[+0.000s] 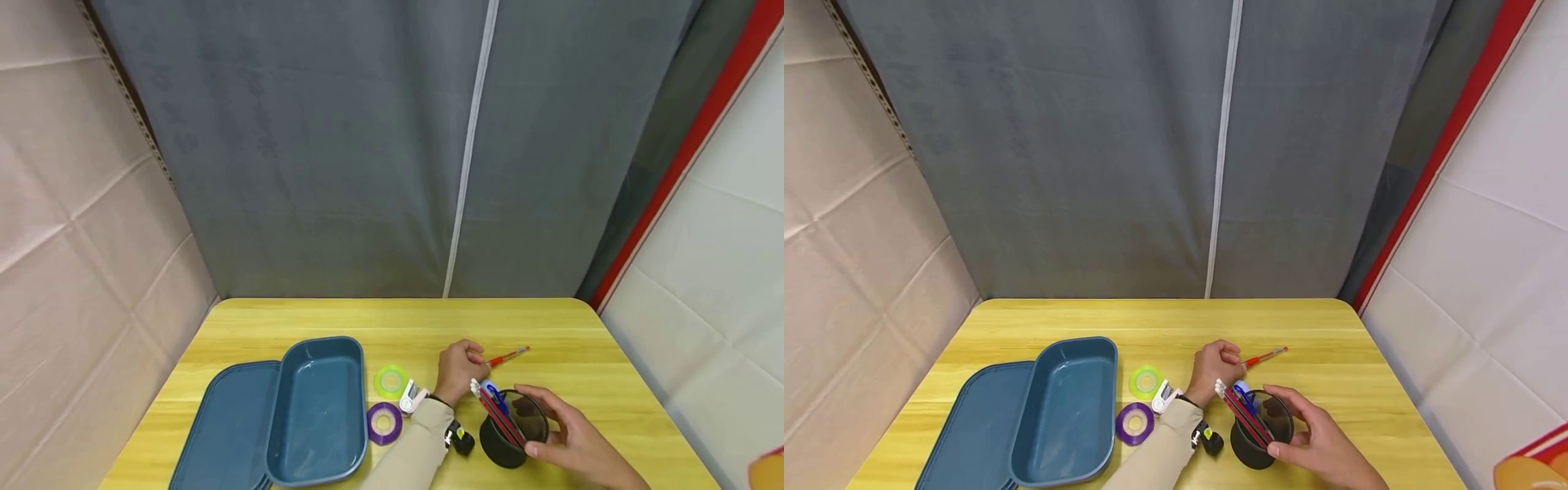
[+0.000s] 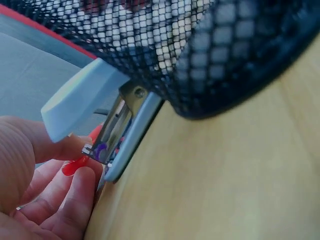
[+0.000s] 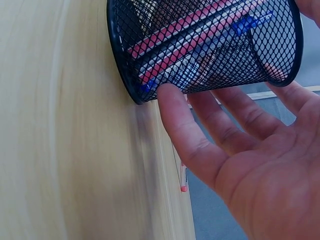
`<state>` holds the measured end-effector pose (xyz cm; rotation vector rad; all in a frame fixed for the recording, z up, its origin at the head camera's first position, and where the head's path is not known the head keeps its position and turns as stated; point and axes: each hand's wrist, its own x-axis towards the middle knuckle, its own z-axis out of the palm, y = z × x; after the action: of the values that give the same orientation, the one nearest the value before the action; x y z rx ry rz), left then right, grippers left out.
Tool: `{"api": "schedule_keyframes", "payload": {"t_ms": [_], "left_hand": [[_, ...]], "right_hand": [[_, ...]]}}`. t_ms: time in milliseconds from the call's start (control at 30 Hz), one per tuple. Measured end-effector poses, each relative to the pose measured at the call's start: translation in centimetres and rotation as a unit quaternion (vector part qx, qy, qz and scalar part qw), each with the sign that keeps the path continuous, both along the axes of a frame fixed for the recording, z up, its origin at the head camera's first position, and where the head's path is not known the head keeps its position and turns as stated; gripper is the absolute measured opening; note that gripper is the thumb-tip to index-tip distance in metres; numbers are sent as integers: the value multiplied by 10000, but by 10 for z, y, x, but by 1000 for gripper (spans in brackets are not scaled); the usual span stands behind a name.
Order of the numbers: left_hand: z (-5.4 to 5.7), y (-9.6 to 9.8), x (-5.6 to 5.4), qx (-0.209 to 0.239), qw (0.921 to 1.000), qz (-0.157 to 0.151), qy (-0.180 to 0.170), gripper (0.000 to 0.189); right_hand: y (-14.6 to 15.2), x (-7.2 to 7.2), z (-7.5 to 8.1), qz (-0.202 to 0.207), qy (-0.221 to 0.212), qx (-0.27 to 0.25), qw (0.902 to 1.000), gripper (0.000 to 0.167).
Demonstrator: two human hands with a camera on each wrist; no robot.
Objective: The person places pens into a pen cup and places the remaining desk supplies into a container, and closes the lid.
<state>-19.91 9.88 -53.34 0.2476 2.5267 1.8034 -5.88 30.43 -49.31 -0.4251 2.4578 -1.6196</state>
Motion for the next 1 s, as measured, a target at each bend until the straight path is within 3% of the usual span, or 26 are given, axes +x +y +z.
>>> {"api": "schedule_keyframes", "payload": {"t_ms": [400, 733, 1000], "left_hand": [[-3, -2, 2, 178, 9996, -176, -116, 17], [3, 0, 3, 387, 9990, 216, -7, 12], [14, -1, 1, 905, 9951, 405, 66, 8]], "right_hand": [[2, 1, -2, 90, -85, -152, 9998, 67], [1, 0, -1, 146, -183, -221, 9995, 66], [2, -1, 0, 190, -174, -179, 9995, 67]]}}
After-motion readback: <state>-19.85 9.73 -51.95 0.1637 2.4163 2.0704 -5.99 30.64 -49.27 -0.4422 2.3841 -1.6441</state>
